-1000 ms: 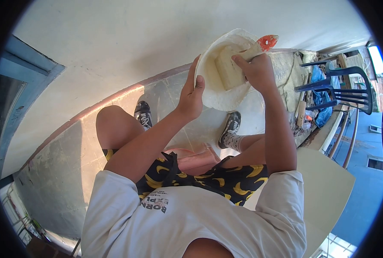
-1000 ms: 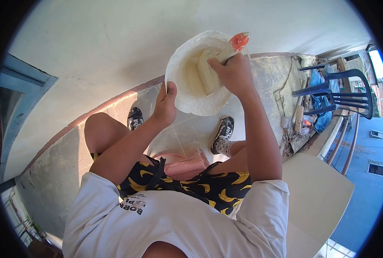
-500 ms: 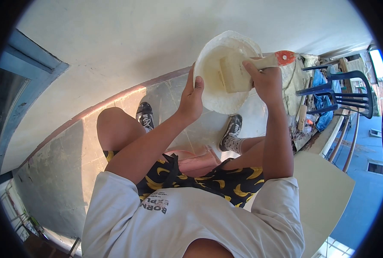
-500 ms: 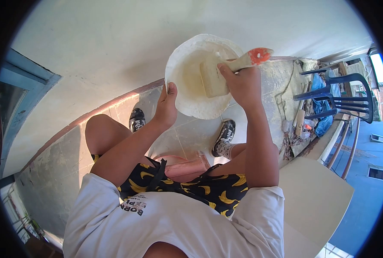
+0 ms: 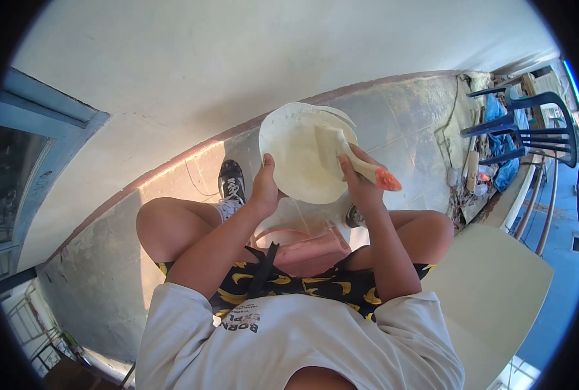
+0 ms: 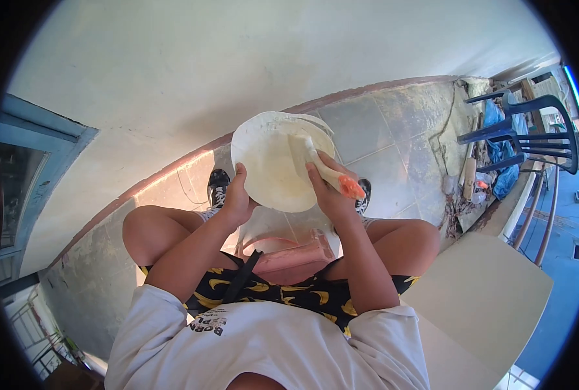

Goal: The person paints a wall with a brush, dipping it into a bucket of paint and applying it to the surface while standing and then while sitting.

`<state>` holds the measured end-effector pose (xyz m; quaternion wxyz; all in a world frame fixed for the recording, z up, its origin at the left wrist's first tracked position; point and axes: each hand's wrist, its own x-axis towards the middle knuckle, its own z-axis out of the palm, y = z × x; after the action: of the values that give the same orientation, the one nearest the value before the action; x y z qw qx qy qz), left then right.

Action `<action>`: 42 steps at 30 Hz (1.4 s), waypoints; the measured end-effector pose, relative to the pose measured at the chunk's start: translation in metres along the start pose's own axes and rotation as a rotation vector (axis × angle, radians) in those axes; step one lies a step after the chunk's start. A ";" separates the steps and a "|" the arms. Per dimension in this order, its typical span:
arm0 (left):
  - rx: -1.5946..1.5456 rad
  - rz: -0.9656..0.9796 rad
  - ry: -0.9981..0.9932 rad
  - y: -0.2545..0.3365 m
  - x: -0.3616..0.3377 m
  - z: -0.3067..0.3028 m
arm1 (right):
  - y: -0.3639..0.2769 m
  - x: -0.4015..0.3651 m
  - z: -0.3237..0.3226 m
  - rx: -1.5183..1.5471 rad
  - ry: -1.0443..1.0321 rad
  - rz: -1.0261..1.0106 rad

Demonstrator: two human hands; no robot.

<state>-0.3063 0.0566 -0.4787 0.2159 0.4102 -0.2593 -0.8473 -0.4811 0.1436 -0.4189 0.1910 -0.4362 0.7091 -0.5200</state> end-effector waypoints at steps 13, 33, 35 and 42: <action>-0.070 0.122 0.096 0.009 0.020 -0.025 | 0.023 0.006 0.049 0.522 0.220 0.412; -0.215 0.213 0.198 -0.006 0.002 -0.086 | 0.025 0.006 0.082 0.956 0.185 0.468; -0.235 0.233 0.189 -0.008 0.002 -0.092 | 0.021 0.017 0.083 1.025 0.289 0.472; -0.238 0.193 0.215 -0.015 -0.001 -0.104 | 0.044 0.094 0.106 1.058 0.583 0.333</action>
<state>-0.2241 0.0420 -0.5422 0.3699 0.4432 -0.1707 -0.7985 -0.4739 0.0097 -0.4825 0.2583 -0.0066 0.4370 -0.8615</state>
